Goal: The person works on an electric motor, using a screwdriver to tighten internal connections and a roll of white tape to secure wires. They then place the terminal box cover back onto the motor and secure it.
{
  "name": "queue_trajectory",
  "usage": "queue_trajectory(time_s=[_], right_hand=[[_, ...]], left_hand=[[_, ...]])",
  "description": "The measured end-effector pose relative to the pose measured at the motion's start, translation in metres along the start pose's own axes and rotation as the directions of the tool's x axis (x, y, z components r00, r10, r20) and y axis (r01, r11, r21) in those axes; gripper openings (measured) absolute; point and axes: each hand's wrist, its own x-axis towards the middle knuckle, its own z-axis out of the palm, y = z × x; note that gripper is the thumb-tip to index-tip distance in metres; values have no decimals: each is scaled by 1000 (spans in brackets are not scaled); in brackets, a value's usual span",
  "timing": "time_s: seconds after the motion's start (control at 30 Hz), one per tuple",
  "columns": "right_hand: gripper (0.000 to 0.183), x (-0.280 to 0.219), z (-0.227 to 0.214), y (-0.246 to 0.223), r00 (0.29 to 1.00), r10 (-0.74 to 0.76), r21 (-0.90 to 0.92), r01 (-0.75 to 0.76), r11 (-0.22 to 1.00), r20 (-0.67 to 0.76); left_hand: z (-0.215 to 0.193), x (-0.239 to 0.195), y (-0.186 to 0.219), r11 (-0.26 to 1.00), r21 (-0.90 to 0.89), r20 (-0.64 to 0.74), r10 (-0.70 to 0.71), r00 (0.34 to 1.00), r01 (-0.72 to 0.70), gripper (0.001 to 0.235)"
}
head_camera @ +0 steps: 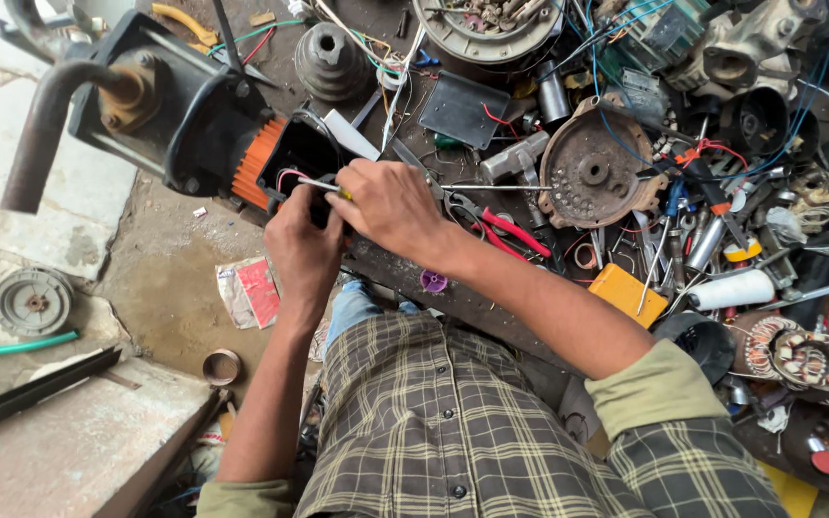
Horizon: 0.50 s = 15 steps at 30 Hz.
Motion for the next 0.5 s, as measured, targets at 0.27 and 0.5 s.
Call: queue_trajectory(time_s=[0.27, 0.5], right_hand=[[21, 1, -18, 0, 1000, -7, 129, 5, 992, 15], [14, -83, -28, 37, 944, 303, 209, -273, 939, -130]], left_hand=[[-14, 10, 2, 998, -58, 113, -26, 993, 33, 23], [-63, 22, 16, 996, -74, 85, 47, 995, -41, 26]])
